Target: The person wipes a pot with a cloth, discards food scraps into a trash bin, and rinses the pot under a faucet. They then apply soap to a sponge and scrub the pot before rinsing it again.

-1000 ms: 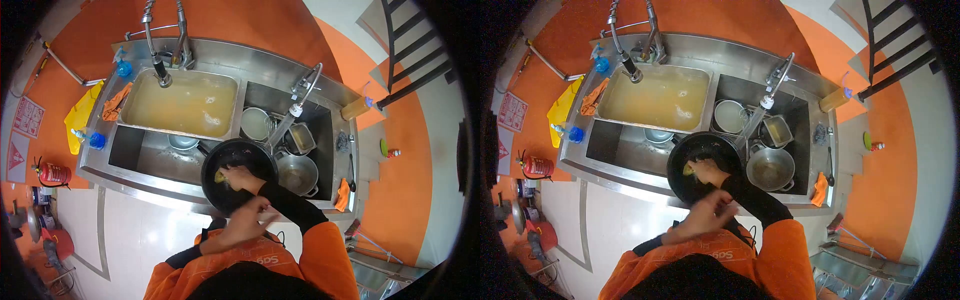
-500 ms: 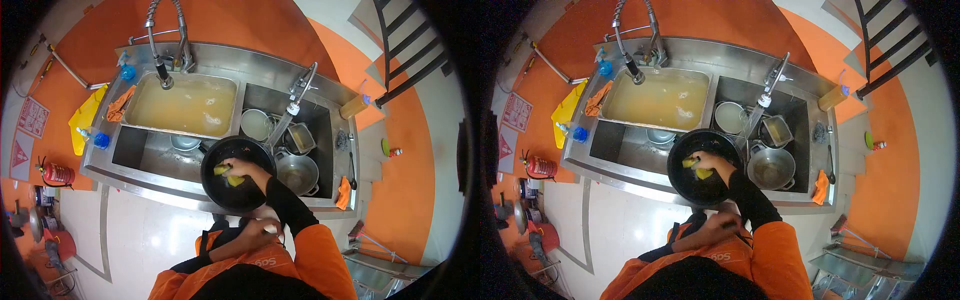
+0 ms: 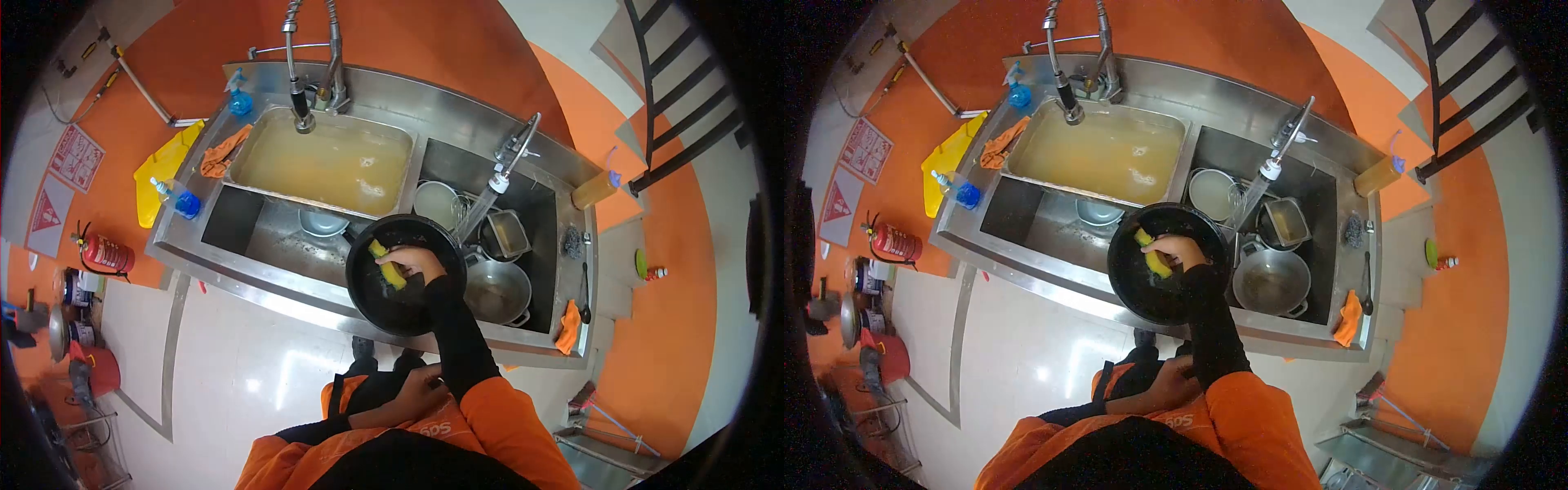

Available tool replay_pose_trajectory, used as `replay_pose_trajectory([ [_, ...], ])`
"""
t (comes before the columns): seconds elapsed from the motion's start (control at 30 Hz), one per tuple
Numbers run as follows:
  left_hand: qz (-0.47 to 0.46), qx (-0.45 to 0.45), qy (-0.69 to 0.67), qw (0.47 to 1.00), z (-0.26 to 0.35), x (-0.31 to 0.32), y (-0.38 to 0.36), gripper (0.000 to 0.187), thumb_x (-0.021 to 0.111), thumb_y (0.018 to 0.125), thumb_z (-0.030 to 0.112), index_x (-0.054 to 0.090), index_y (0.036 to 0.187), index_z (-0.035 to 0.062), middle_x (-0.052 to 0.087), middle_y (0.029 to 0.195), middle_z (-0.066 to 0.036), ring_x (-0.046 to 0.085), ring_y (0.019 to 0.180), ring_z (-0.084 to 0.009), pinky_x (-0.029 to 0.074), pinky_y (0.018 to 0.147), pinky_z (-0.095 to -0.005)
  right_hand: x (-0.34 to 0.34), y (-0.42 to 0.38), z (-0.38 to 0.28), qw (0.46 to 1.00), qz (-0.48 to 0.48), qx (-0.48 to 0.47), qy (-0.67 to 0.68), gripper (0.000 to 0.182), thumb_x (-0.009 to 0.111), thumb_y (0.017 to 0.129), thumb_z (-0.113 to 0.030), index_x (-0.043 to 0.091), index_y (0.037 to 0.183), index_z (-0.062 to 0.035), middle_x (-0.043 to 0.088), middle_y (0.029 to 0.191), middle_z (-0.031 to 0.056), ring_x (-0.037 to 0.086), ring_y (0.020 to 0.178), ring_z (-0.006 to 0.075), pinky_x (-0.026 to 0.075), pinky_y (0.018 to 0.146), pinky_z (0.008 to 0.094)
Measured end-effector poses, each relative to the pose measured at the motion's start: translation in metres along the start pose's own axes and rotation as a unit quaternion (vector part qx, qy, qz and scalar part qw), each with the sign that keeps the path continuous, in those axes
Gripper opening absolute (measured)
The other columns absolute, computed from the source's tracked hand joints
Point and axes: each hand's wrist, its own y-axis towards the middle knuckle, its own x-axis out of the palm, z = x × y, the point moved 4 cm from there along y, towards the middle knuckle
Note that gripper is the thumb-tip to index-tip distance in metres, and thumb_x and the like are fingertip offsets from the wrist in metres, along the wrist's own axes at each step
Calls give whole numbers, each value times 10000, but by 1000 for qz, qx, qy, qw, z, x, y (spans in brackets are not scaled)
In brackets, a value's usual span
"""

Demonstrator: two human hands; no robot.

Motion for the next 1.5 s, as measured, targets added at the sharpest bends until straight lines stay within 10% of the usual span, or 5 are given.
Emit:
replay_pose_trajectory([
  [0.73, -249, 372, 213, 868, 75, 6, 1, 139, 585, 704, 124, 574, 802, 27, 557, 712, -81, 562, 637, -245, 451, 590, -336, -17, 1, -8, 949, 177, -159, -207, 496, 605, 713, -454, 579, 961, -25, 598, 924, 146, 572, 868, 244, 428, 724, 314],
  [0.97, -45, 83, 276, 957, 114, 4, 39, 315, 584, 763, 346, 496, 853, 57, 508, 812, -92, 566, 666, -268, 466, 555, -336, 18, -29, 0, 868, 344, -193, -301, 542, 438, 805, -470, 447, 1172, -71, 556, 1008, 202, 534, 934, 343, 417, 807, 408],
  [1.2, -49, 145, 297, 943, 106, 10, 40, 161, 530, 819, 209, 507, 852, 52, 523, 793, -83, 576, 667, -215, 454, 542, -324, 23, -26, -2, 835, 345, -239, -356, 659, 406, 806, -519, 372, 1196, 11, 491, 1108, 234, 507, 986, 346, 407, 830, 405],
  [1.33, -298, 84, 22, 950, 111, 17, 29, 89, 529, 804, 95, 521, 865, 30, 550, 784, -55, 528, 722, -120, 421, 606, -256, 22, -37, -15, 842, 291, -206, -404, 571, 430, 803, -498, 434, 1115, -20, 509, 1070, 231, 550, 893, 359, 440, 755, 431],
  [1.5, 353, 244, 273, 861, 109, -120, 76, 167, 544, 770, 84, 482, 907, 12, 492, 916, -143, 471, 897, -267, 364, 804, -331, 15, -50, -10, 801, 353, -202, -440, 411, 422, 835, -349, 438, 1105, -40, 450, 1121, 236, 568, 824, 393, 473, 682, 449],
])
